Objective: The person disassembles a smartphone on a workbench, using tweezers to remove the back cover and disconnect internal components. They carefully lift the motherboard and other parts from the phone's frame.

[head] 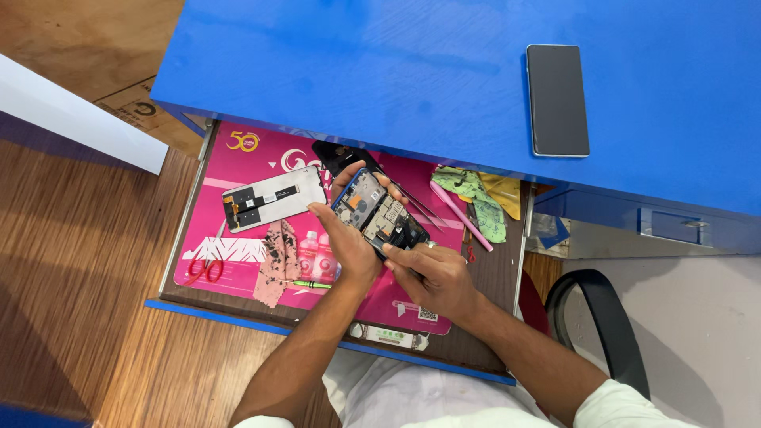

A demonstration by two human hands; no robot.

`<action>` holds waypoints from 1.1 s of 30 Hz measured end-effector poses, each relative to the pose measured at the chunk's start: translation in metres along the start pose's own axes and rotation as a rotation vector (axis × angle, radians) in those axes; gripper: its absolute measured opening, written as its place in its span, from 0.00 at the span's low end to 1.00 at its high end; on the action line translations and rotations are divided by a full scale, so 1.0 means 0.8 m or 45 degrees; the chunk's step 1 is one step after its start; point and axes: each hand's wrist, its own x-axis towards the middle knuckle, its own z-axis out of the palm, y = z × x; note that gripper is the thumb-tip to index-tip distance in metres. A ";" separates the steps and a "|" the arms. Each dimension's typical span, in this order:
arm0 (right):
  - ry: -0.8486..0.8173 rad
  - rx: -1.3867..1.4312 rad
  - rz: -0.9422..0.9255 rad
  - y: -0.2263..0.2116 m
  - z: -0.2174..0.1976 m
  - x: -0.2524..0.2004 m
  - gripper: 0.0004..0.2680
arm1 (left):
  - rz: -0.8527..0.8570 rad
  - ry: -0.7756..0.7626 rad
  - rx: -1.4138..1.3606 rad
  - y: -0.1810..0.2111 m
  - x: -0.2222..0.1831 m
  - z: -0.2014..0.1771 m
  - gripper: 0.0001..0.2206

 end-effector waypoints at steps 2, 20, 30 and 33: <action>0.004 0.005 0.009 0.000 0.000 0.000 0.12 | -0.004 0.011 0.004 0.000 0.000 0.000 0.39; 0.010 0.033 0.021 0.005 0.001 -0.008 0.11 | -0.027 0.063 0.093 0.002 0.002 0.006 0.39; 0.021 0.025 0.042 0.010 0.005 -0.013 0.11 | -0.021 0.082 0.123 0.000 0.001 0.007 0.38; 0.022 0.032 0.059 0.010 0.005 -0.013 0.11 | -0.016 0.091 0.158 -0.001 0.002 0.005 0.39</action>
